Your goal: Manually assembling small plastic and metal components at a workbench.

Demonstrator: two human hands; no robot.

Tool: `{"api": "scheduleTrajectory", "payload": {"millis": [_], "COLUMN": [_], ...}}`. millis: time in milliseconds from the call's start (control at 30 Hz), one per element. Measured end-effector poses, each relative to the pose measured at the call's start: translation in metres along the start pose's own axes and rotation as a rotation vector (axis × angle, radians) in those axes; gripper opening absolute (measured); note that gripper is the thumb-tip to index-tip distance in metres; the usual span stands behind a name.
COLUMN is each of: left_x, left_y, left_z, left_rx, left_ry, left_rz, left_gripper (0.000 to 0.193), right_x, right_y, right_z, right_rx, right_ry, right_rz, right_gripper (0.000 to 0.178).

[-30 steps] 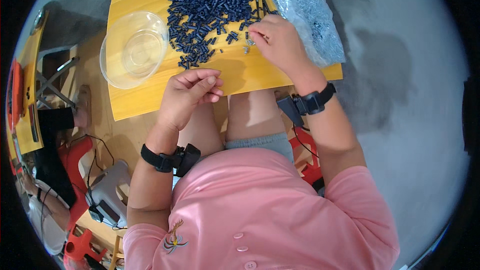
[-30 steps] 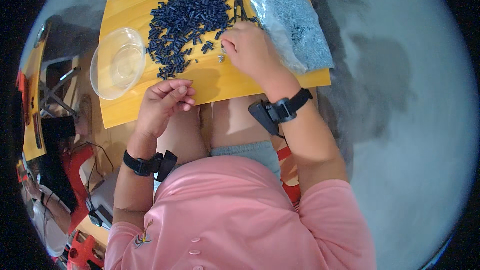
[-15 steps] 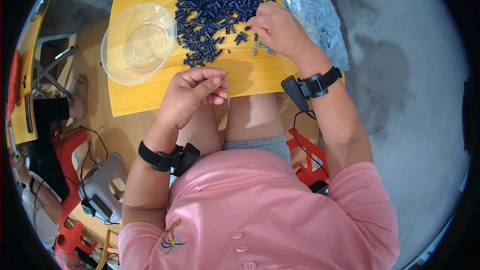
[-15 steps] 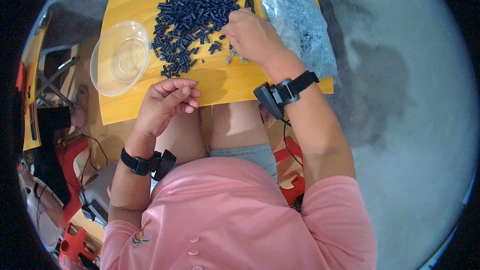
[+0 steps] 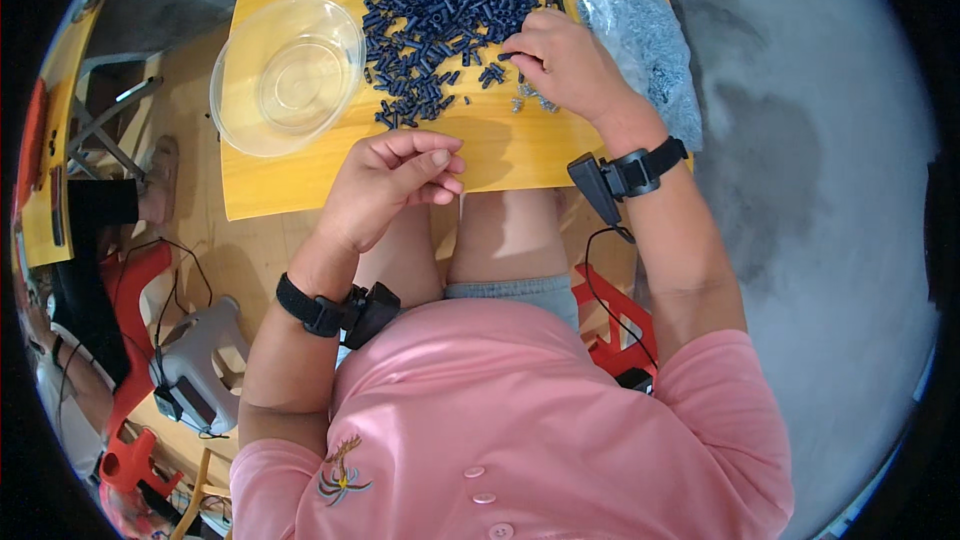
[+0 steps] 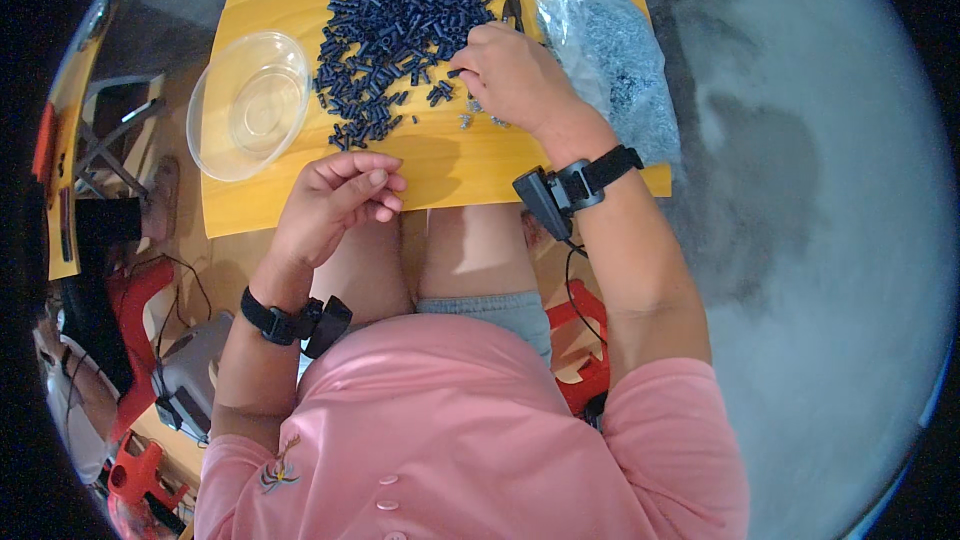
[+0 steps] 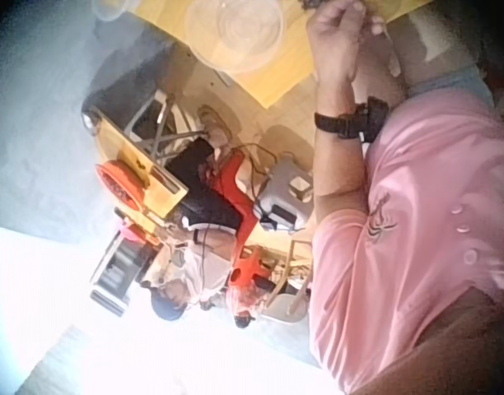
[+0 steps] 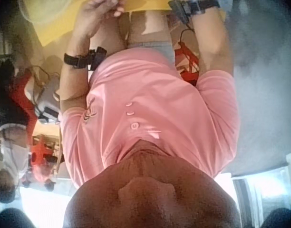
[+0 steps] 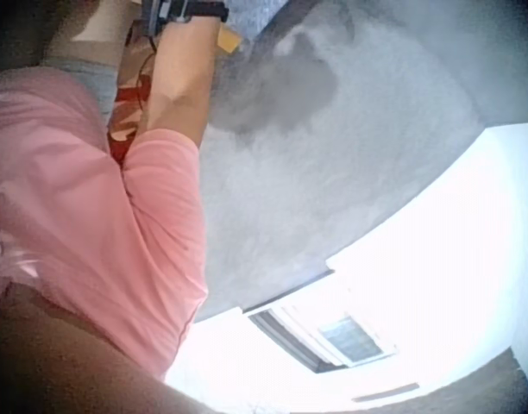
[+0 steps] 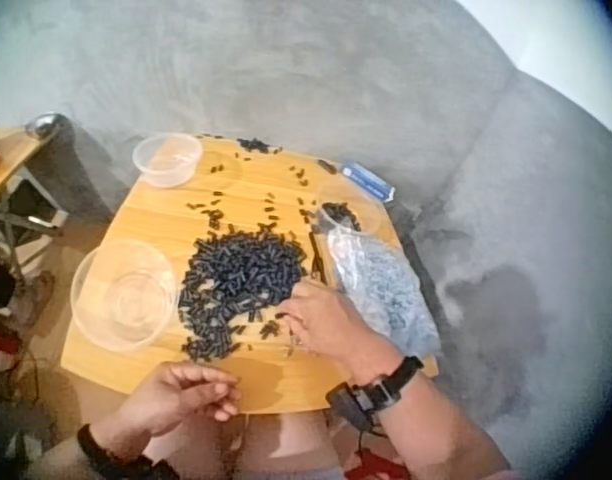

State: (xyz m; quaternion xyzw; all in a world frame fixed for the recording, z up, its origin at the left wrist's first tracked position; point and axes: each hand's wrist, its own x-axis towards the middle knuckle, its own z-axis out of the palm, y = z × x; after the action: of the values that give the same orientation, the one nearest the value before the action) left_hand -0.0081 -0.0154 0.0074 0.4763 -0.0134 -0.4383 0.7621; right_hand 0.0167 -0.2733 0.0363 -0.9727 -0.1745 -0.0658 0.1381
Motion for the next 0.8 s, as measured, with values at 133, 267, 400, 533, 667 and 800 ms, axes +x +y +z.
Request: {"api": "scheduleTrajectory", "payload": {"millis": [133, 267, 400, 533, 667, 800], "left_x": [-0.002, -0.001, -0.003, -0.005, -0.008, -0.017], "left_y": [-0.001, -0.001, 0.006, 0.007, 0.008, 0.010], "left_z": [0.000, -0.001, 0.000, 0.004, 0.003, 0.008], "left_rx": [0.006, -0.075, -0.114, -0.019, 0.119, 0.145], "left_ry": [-0.001, -0.014, -0.027, -0.012, -0.036, -0.023], "left_rz": [0.012, 0.013, -0.047, -0.060, -0.095, -0.119], "left_gripper": [0.021, 0.021, 0.022, 0.021, 0.020, 0.018], "right_x": [0.002, -0.001, -0.022, -0.051, -0.071, -0.077], "right_y": [-0.003, -0.013, -0.054, -0.100, -0.119, -0.122], "right_z": [-0.003, -0.014, -0.017, -0.007, 0.012, 0.017], "right_rx": [-0.003, 0.076, 0.082, 0.118, 0.096, 0.182], "right_ry": [0.014, 0.135, 0.224, 0.222, 0.312, 0.370], "right_rz": [-0.039, -0.070, -0.228, -0.245, -0.158, -0.116], "right_gripper": [0.010, 0.008, 0.009, 0.009, 0.009, 0.008]}}
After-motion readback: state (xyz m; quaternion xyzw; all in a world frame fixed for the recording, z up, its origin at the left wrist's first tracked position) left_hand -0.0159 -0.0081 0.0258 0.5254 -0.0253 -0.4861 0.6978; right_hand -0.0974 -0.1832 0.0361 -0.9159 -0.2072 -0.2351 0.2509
